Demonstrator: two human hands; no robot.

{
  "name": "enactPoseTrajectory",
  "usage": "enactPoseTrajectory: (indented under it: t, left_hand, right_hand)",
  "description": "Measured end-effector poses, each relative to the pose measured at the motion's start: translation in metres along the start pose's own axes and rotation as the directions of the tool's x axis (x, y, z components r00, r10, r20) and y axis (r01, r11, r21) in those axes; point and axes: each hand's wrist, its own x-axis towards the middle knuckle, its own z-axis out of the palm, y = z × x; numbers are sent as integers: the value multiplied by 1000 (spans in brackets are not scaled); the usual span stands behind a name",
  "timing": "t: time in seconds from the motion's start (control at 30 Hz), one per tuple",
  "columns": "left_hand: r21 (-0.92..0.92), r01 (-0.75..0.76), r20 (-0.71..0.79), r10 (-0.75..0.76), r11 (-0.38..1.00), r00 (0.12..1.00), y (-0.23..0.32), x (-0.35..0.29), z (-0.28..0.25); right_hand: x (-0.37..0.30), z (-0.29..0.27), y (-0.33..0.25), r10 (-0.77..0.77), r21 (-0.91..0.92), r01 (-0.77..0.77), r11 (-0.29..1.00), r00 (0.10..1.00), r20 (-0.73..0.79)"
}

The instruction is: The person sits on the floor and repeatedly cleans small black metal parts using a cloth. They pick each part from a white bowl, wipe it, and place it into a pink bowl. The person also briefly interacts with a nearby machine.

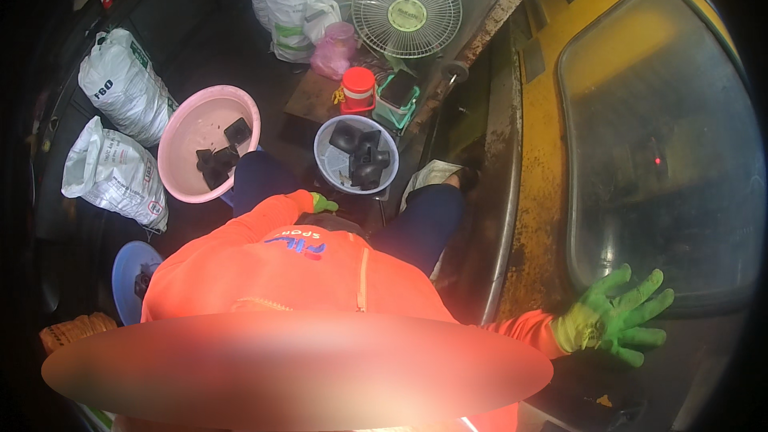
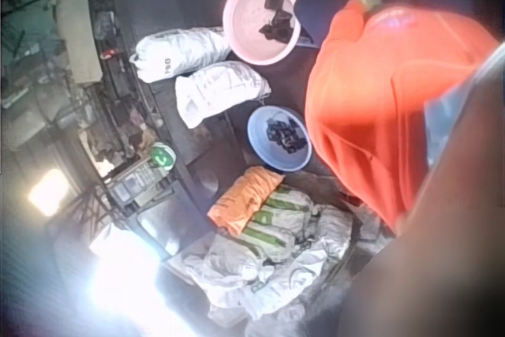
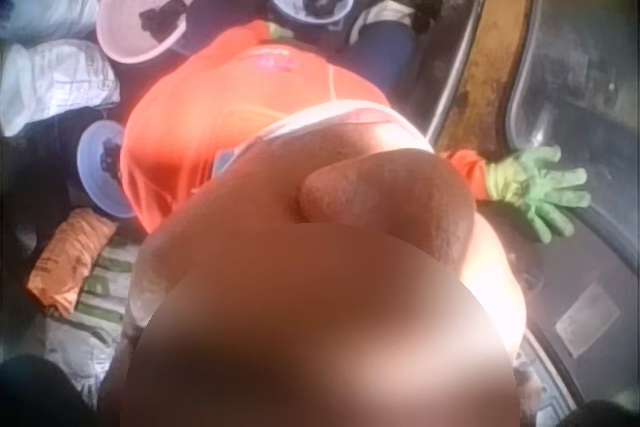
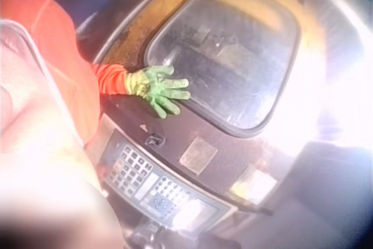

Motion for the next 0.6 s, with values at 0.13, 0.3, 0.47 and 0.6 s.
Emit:
enactPoseTrajectory:
  t: [0.13,0.3,0.47,0.6]
  left_hand:
    - [-55,-53,19,54,997,998,9,-18,-10]
    - [-112,-22,6,23,993,1000,23,-31,-15]
    - [-59,-61,-1,61,996,998,21,-35,-15]
    - [33,-223,-20,224,974,974,14,-40,-17]
  right_hand:
    - [9,-5,-1,33,126,-13,992,987,-160]
    - [14,-9,-2,48,198,-4,980,976,-214]
    - [15,-9,0,10,175,37,984,966,-259]
    - [16,-2,1,132,576,134,806,908,-397]
